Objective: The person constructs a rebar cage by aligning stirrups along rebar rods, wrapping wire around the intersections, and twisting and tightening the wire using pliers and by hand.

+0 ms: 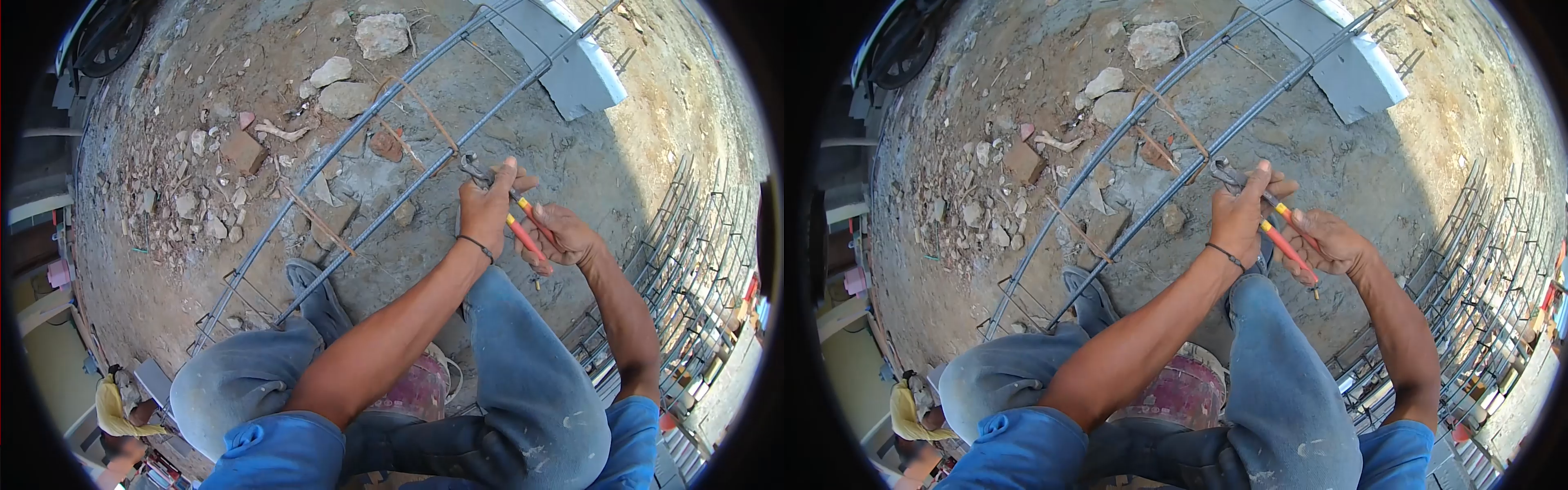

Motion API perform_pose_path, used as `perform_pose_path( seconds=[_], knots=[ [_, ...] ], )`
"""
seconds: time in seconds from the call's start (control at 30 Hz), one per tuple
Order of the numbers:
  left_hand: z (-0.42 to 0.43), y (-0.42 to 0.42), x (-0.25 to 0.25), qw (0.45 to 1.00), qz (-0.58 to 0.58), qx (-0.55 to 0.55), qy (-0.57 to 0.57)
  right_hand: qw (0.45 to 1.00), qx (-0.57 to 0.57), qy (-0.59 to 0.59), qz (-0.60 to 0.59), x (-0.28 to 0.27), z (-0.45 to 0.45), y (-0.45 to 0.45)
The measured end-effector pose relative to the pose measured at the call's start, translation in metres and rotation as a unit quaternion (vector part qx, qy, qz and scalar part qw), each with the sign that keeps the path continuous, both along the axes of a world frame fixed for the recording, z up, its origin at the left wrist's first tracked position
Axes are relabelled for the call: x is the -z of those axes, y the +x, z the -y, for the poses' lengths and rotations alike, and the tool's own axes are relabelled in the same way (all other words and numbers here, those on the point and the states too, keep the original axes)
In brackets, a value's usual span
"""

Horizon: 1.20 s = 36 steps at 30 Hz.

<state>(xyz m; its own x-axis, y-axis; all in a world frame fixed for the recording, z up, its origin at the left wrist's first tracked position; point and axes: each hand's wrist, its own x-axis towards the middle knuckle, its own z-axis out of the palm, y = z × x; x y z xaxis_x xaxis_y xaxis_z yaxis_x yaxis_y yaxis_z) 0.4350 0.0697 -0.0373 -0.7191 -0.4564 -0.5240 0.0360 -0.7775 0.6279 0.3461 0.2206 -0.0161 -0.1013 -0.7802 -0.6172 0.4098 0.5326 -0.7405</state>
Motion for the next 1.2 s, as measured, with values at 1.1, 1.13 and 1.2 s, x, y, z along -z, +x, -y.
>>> perform_pose_path(
  seconds=[1.1,1.13,1.2],
  knots=[
    [0.007,-0.029,0.013,0.991,0.076,-0.064,0.086,0.670,0.047,0.008,-0.740,0.035,0.019,0.043],
    [0.008,-0.024,0.014,0.992,0.074,-0.064,0.084,0.771,0.024,0.029,-0.636,0.022,0.021,0.039],
    [0.010,-0.012,0.015,0.998,0.066,-0.009,-0.004,0.852,0.002,0.050,-0.522,0.003,0.025,0.029]
  ],
)
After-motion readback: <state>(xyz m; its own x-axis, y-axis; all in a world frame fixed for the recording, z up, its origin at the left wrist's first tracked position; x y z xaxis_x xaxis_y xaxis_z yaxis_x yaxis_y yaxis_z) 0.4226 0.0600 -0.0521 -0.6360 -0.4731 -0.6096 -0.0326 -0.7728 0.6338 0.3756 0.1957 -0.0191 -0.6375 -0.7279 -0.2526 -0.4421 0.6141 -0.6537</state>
